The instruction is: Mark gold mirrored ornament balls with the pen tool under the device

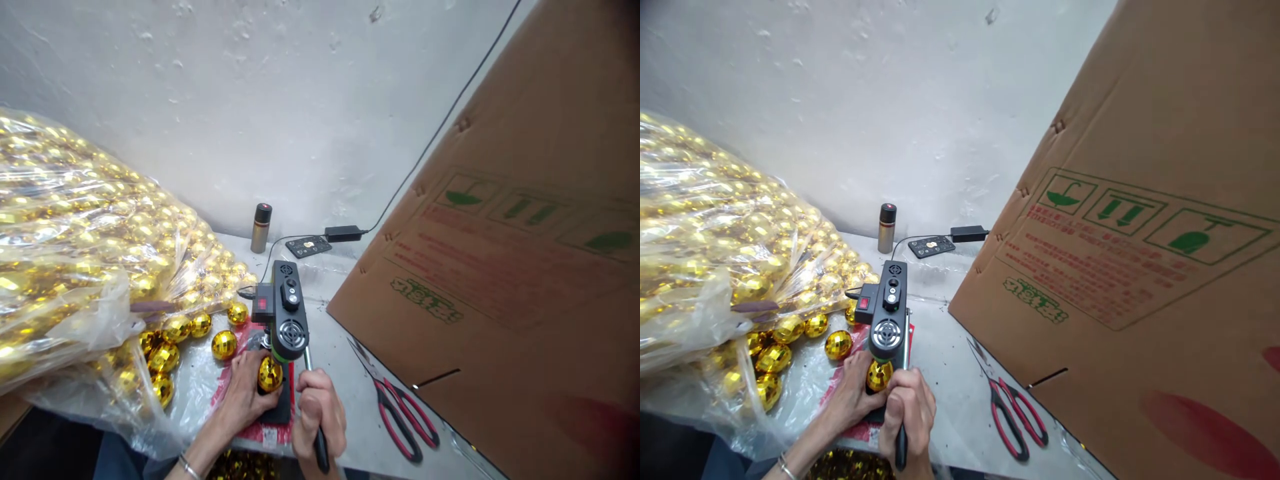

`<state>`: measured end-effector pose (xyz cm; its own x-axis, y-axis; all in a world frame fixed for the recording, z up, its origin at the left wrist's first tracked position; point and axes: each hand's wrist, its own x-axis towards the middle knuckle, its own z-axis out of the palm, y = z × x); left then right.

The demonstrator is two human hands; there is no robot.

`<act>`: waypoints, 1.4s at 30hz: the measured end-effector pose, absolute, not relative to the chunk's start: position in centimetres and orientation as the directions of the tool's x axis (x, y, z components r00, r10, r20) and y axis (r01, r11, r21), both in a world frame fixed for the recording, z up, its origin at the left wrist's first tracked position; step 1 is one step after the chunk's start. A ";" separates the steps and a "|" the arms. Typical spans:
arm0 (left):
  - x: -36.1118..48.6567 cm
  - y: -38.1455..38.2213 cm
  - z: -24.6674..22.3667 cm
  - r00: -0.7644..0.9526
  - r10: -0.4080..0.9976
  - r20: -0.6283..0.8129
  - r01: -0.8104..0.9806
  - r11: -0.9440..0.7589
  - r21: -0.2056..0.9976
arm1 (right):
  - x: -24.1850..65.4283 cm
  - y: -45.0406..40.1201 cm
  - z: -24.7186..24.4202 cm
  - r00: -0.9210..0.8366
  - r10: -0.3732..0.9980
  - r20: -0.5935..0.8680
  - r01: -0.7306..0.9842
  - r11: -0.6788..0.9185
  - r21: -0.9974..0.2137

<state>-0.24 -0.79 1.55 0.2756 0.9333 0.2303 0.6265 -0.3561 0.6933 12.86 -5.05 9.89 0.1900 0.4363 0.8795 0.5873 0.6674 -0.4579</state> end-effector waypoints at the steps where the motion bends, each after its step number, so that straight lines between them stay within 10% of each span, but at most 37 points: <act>1: -0.2 -0.8 1.6 0.275 0.935 0.225 0.626 -0.352 0.696 | 12.7 -5.1 9.4 0.220 0.438 0.871 0.579 0.660 -0.479; 42: 0.1 -0.6 1.7 0.261 0.939 0.225 0.580 -0.339 0.741 | 12.2 -4.9 8.6 0.309 0.439 0.844 0.568 0.627 -0.534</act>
